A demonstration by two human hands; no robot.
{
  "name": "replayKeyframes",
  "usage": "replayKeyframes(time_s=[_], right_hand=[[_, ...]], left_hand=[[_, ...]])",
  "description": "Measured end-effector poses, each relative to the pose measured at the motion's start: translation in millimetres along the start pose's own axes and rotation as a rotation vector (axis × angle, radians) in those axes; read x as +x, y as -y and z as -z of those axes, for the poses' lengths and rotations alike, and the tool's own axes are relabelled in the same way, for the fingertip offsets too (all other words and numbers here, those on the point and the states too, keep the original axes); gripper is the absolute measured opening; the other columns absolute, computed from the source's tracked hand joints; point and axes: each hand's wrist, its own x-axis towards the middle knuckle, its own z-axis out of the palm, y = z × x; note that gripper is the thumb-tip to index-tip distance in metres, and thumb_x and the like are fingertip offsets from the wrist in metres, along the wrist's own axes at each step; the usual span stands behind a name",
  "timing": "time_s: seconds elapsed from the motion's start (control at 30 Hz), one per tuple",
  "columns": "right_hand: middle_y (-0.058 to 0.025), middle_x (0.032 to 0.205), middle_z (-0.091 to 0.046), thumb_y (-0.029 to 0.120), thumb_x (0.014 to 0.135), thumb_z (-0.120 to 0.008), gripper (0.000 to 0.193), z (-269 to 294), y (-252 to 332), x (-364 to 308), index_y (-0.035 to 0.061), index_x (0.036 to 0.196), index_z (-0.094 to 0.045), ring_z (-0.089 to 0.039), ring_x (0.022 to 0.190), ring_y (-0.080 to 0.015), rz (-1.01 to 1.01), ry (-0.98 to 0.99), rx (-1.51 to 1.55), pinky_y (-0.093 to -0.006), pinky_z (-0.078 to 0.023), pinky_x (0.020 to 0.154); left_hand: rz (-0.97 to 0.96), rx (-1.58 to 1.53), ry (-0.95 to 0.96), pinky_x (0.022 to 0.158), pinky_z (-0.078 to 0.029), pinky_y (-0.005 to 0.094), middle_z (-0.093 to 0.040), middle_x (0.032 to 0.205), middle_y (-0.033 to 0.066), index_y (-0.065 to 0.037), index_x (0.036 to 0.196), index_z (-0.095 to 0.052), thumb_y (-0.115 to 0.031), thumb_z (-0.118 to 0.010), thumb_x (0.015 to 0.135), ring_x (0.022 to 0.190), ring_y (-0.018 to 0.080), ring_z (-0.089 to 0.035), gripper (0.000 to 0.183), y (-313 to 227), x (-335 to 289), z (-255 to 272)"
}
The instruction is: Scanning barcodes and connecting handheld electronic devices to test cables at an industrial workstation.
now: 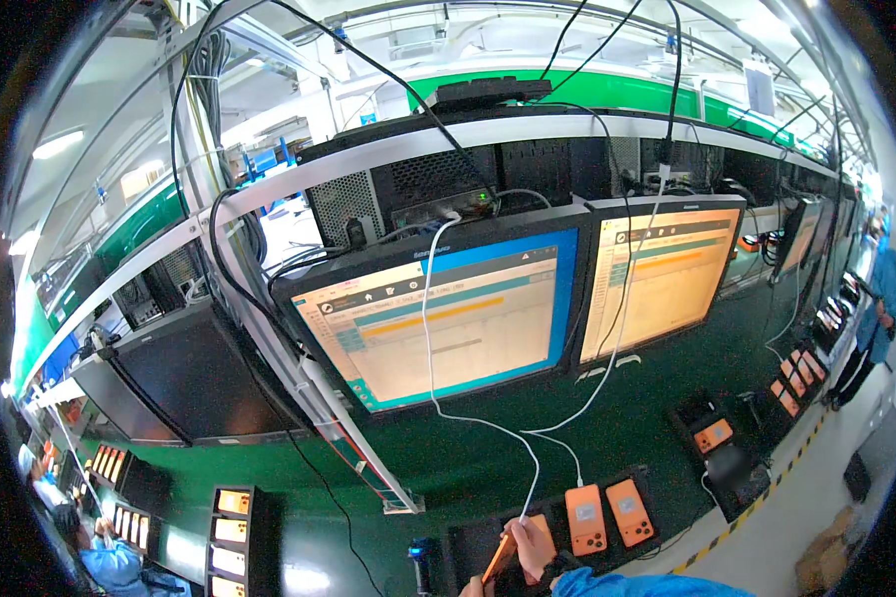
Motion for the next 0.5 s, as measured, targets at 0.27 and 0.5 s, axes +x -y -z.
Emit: replayKeyframes(time_s=[0.27, 0.5], right_hand=[[-0.0094, 0.084, -0.059, 0.029, 0.1, -0.036, 0.032, 10, -16, -3, 0.002, 0.093, -0.052, -0.061, 0.079, -0.0177, -0.138, -0.045, 0.076, -0.0309, -0.05, 0.074], [-0.0101, 0.094, -0.065, 0.03, 0.1, -0.036, 0.041, 16, -4, 8, -0.0002, 0.086, -0.061, -0.061, 0.088, -0.0209, 0.13, -0.071, -0.352, -0.0331, -0.046, 0.081]], left_hand=[[-0.024, 0.045, 0.002, 0.056, -0.046, 0.0472, -0.061, 0.077, 0.0202, -0.008, 0.094, -0.055, -0.022, -0.054, 0.089, 0.069, 0.041, -0.059, 0.015, 8, -3, -9], [-0.08, 0.08, -0.054, 0.052, -0.042, 0.0475, -0.058, 0.069, 0.021, -0.005, 0.086, -0.051, -0.023, -0.054, 0.091, 0.061, 0.042, -0.055, 0.019, 3, -1, -9]])
